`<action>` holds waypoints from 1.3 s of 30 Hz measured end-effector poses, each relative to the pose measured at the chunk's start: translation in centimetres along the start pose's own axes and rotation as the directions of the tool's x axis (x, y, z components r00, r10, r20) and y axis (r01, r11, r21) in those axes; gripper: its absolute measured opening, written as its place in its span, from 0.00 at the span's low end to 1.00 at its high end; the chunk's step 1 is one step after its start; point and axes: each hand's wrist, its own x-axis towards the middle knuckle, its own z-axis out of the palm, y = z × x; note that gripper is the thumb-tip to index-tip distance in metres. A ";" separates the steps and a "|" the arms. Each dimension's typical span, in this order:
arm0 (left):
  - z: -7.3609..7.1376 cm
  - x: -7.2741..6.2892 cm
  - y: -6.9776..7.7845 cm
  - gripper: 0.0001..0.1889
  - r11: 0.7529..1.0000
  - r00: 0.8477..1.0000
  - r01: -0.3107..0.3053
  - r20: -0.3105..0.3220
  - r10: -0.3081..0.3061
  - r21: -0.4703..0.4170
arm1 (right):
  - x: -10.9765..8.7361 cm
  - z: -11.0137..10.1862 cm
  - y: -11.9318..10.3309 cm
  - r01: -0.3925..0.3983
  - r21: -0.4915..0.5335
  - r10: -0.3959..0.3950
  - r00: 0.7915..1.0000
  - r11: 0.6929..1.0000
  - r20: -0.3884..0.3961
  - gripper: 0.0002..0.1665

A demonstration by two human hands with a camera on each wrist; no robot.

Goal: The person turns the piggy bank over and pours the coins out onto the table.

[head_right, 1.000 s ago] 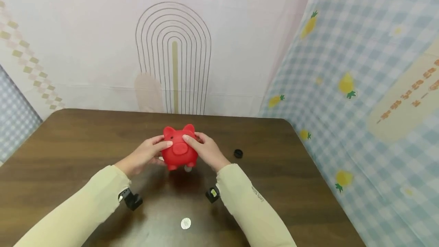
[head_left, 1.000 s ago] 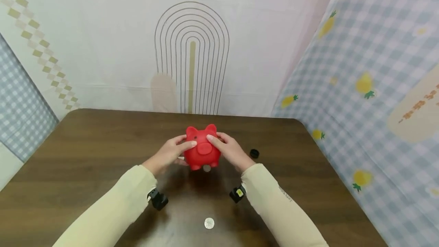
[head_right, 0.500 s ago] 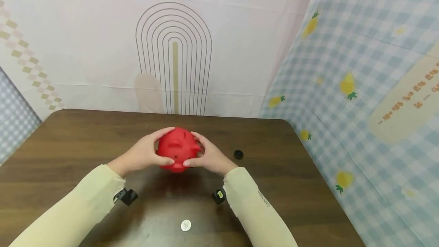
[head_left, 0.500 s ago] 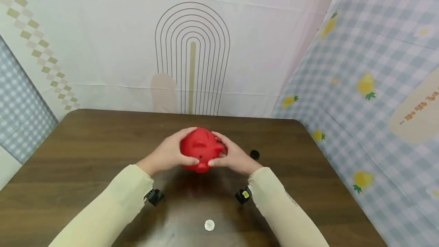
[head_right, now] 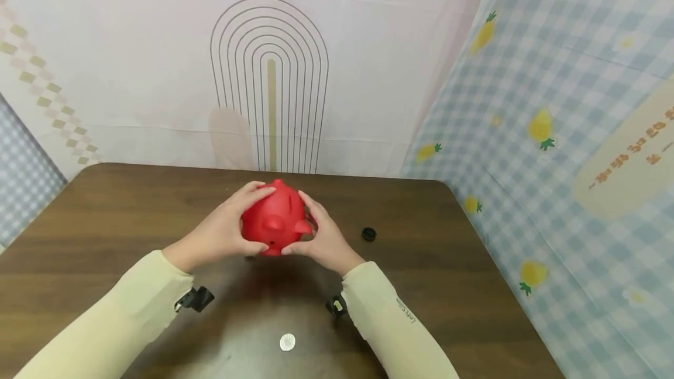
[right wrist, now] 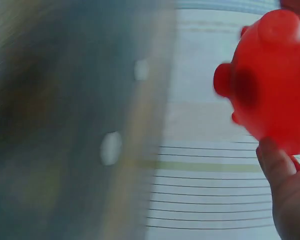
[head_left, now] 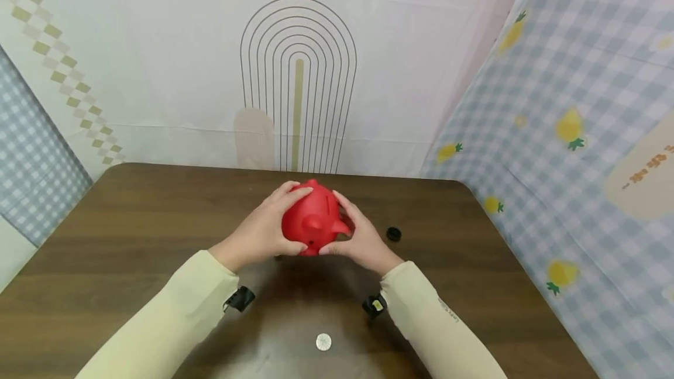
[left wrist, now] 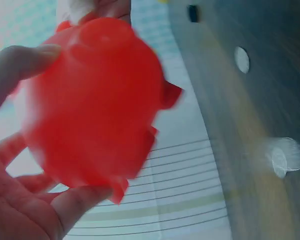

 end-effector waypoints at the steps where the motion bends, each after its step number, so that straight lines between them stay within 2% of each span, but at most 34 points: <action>1: 0.1 0.0 -0.2 0.49 0.998 1.000 -0.003 -0.020 0.001 -0.067 | 0.0 -0.2 -0.5 0.023 0.013 -0.023 1.000 1.000 -0.010 0.58; 3: 0.4 -0.1 -0.8 0.50 0.977 0.998 0.005 -0.058 -0.018 -0.213 | 0.1 -0.5 -1.3 0.071 -0.004 -0.072 0.997 0.997 -0.035 0.56; 5: 1.0 -0.3 -1.5 0.52 0.943 0.995 0.022 -0.085 -0.053 -0.332 | 0.4 -0.6 -2.1 0.103 -0.067 -0.106 0.993 0.992 -0.041 0.52; 8: 2.1 -0.7 -2.4 0.54 0.900 0.988 0.065 -0.096 -0.118 -0.431 | 0.8 -0.6 -2.7 0.112 -0.195 -0.117 0.993 0.974 -0.011 0.48; 10: 2.7 -0.9 -2.8 0.55 0.888 0.984 0.076 -0.109 -0.140 -0.453 | 0.8 -0.5 -2.9 0.115 -0.258 -0.116 0.993 0.959 0.012 0.47; 13: 3.4 -1.1 -3.1 0.57 0.890 0.982 0.085 -0.112 -0.150 -0.449 | 0.6 -0.4 -3.1 0.139 -0.345 -0.135 0.990 0.928 0.036 0.47; 16: 3.7 -1.4 -3.3 0.58 0.904 0.982 0.092 -0.110 -0.151 -0.419 | 0.5 -0.2 -3.2 0.165 -0.399 -0.154 0.986 0.902 0.059 0.46; 18: 3.9 -1.6 -3.3 0.58 0.906 0.982 0.084 -0.120 -0.146 -0.414 | 0.4 0.0 -3.2 0.186 -0.412 -0.170 0.982 0.892 0.076 0.46; 24: 4.1 -1.4 -4.0 0.57 0.921 0.983 0.073 -0.128 -0.131 -0.382 | 0.8 0.0 -2.9 0.181 -0.440 -0.156 0.983 0.880 0.092 0.46; 29: 4.0 -1.3 -3.9 0.57 0.934 0.982 0.052 -0.152 -0.112 -0.353 | 0.7 0.2 -2.6 0.198 -0.425 -0.184 0.980 0.883 0.073 0.46; 33: 4.2 -1.3 -4.0 0.56 0.945 0.984 0.091 -0.119 -0.135 -0.315 | 0.7 0.2 -2.0 0.153 -0.426 -0.131 0.988 0.892 0.082 0.47; 36: 3.9 -1.3 -3.7 0.56 0.943 0.986 0.106 -0.093 -0.141 -0.315 | 0.6 0.0 -1.6 0.110 -0.352 -0.088 0.993 0.929 0.080 0.50; 39: 3.3 -1.2 -3.0 0.55 0.929 0.986 0.085 -0.102 -0.129 -0.359 | 0.4 -0.3 -1.3 0.069 -0.243 -0.061 0.997 0.968 0.040 0.50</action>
